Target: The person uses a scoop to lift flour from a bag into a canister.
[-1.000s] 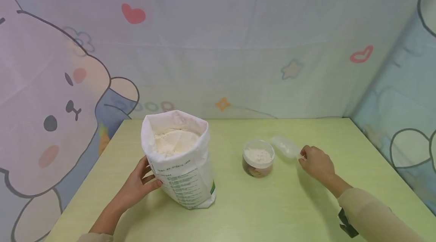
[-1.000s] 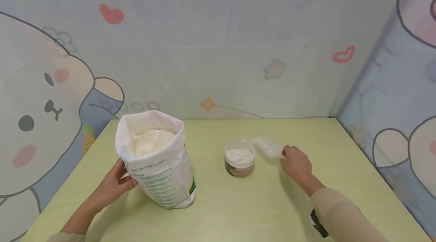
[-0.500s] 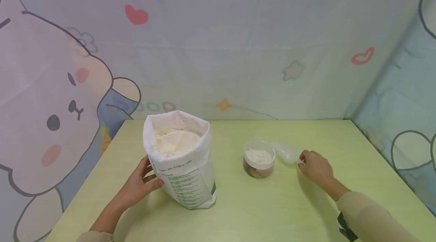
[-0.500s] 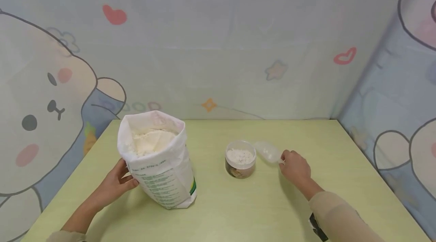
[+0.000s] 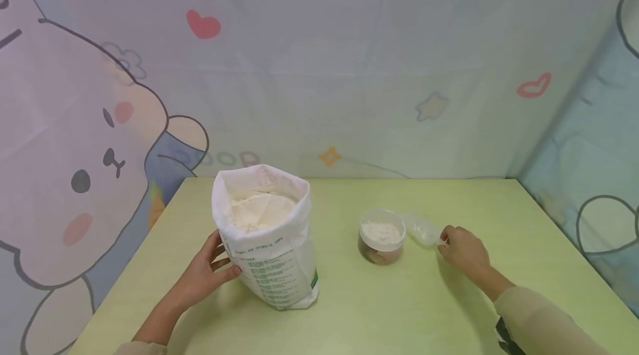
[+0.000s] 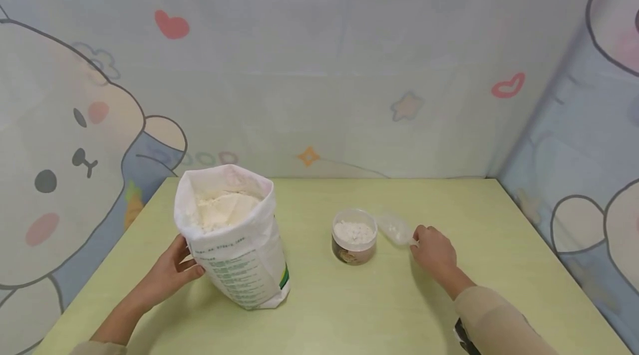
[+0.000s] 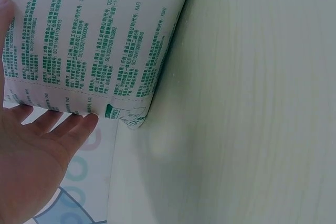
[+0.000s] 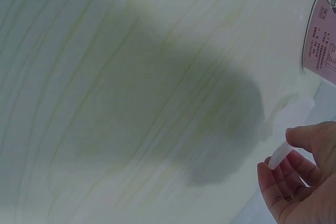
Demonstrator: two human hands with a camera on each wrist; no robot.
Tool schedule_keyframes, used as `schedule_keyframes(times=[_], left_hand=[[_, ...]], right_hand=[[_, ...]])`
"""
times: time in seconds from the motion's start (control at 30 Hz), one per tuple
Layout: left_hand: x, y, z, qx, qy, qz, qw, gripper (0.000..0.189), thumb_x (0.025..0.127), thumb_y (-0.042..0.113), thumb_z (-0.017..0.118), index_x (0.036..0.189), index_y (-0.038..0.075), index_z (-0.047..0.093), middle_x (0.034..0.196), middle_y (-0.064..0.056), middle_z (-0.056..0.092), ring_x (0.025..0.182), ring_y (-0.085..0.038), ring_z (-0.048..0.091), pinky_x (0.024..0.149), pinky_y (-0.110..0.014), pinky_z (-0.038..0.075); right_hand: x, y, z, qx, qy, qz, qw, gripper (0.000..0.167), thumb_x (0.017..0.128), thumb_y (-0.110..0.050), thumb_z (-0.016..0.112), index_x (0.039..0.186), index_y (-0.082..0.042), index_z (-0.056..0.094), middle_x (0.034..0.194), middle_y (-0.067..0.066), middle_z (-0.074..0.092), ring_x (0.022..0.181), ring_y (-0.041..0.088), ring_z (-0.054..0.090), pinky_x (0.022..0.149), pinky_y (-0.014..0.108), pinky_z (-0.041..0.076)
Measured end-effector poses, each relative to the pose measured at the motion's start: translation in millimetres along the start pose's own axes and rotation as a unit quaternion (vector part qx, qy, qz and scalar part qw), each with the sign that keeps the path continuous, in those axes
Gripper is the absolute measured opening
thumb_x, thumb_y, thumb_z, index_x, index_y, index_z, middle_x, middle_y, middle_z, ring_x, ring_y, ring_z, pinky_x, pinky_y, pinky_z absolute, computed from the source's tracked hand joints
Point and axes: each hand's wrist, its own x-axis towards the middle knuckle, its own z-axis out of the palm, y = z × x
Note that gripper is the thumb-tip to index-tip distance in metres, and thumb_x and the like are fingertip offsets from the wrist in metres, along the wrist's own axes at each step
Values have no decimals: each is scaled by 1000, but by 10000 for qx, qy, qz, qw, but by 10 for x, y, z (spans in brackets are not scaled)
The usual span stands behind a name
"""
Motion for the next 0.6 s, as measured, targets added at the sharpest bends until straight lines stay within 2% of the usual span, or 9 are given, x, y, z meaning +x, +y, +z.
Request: schedule_keyframes(times=[0.27,0.6], left_hand=[[-12,19,-44,104,-33,-4,9999,87,83,17,70,148,16,11,145,-19,26,128,-43,31,97,-53,40],[-22,52,-109,293,-235,-59,9993,88,84,19,68,148,14,9,147,-20,21,129,-44,30,98,-55,39]], right_hand=[[10,-20,48,115,-54,94,9999,19,80,-10,63,91,4,58,80,13,59,65,22,55,50,33,46],[19,-38,22,75,-311,150,9994,22,81,-14,63,92,4,56,81,15,61,61,19,54,47,31,44]])
